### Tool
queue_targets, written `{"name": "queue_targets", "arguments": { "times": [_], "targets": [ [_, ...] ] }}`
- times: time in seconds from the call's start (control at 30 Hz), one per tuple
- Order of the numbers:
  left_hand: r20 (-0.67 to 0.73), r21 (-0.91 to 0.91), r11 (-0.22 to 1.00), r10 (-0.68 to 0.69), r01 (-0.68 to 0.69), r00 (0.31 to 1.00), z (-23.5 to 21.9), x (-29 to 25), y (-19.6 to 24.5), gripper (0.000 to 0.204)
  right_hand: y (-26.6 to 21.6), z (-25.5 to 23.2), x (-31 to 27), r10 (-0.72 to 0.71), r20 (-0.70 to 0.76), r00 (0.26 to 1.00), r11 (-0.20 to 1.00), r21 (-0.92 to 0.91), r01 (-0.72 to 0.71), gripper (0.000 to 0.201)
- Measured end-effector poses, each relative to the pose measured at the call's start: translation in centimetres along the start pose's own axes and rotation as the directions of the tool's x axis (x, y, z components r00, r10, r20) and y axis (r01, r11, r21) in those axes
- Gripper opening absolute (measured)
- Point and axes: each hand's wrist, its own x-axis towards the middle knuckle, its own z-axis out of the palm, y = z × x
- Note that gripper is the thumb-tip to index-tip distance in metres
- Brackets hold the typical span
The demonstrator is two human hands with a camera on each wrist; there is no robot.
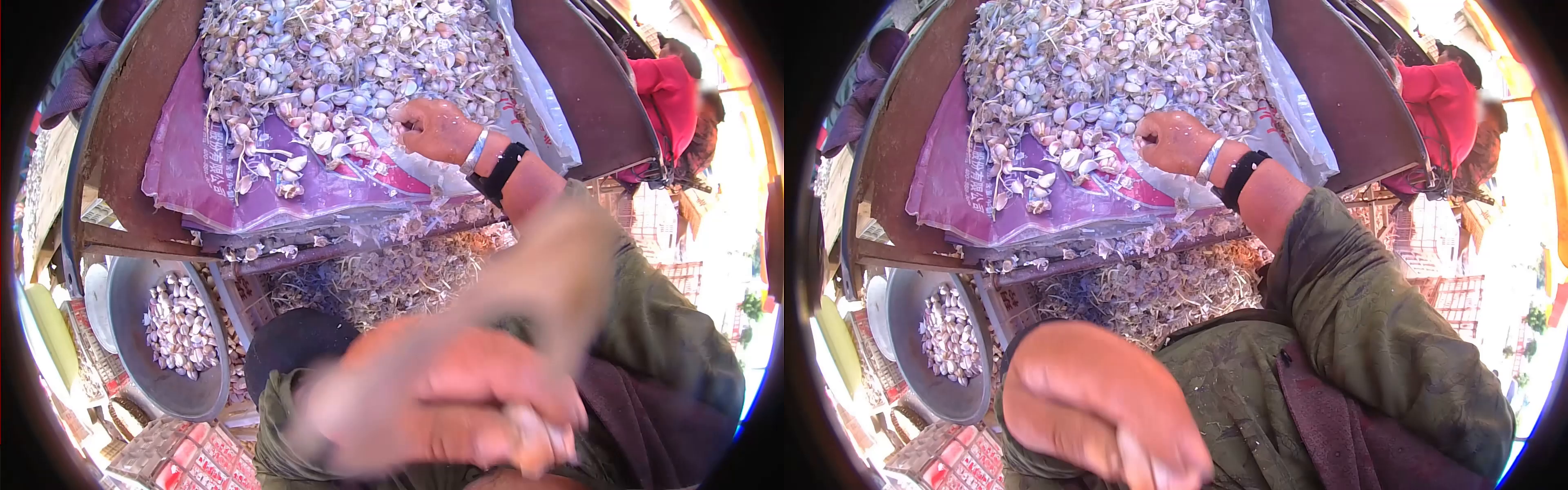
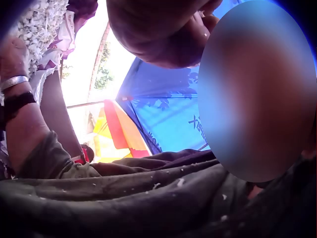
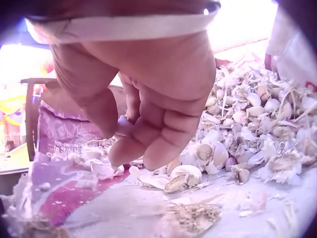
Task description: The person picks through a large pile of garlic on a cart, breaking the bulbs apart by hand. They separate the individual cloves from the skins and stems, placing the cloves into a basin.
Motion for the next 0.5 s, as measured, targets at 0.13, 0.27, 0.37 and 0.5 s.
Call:
{"name": "queue_targets", "arguments": {
  "times": [0.13,0.27,0.37,0.5],
  "targets": [
    [-0.693,0.089,0.996,0.055,0.009,0.719,-4.3,-0.3,-1.5,0.021,-2.8,-2.1,-2.6,0.193,0.209,0.959,0.807,0.522,-0.276,0.026],
    [-0.836,0.081,0.997,0.076,-0.015,0.544,-8.5,-0.7,-3.0,0.017,-4.9,-3.2,-5.1,0.054,0.341,0.938,0.701,0.656,-0.279,0.026],
    [-0.827,0.119,0.992,0.073,0.046,0.558,-9.4,-0.7,-3.8,0.02,-6.2,-2.9,-6.6,-0.046,0.364,0.93,0.73,0.648,-0.217,0.026],
    [-0.821,0.197,0.965,0.068,0.171,0.566,-8.0,0.1,-4.0,0.02,-6.8,-2.4,-7.8,-0.101,0.362,0.927,0.801,0.582,-0.14,0.024]
  ]
}}
